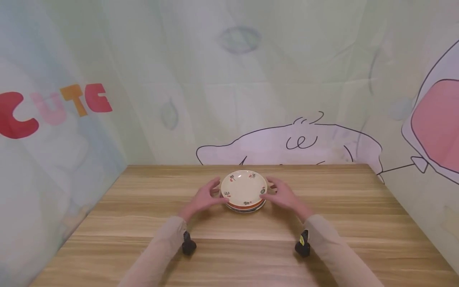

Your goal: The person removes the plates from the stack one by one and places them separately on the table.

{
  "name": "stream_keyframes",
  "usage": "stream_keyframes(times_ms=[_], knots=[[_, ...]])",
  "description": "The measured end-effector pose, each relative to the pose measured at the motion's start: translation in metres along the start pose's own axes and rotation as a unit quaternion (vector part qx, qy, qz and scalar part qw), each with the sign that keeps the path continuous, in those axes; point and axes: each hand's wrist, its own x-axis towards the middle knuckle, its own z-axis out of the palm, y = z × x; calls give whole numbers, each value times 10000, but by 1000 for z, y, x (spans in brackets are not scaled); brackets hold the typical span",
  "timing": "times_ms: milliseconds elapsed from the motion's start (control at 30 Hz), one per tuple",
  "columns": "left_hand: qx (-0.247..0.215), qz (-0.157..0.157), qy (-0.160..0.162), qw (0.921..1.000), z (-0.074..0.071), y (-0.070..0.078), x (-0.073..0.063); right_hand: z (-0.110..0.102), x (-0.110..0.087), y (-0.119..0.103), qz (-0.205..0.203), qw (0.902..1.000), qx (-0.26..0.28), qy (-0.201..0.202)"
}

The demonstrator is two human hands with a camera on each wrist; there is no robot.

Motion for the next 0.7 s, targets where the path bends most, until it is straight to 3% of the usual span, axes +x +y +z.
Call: stream_keyframes(times_ms=[300, 700], knots=[[-138, 147, -35, 9998, 7, 1, 2, 5, 6, -7, -135, 9997, -131, 135], [-383, 87, -74, 9992, 9, -1, 5, 7, 14, -9, -63, 9998, -193, 67]])
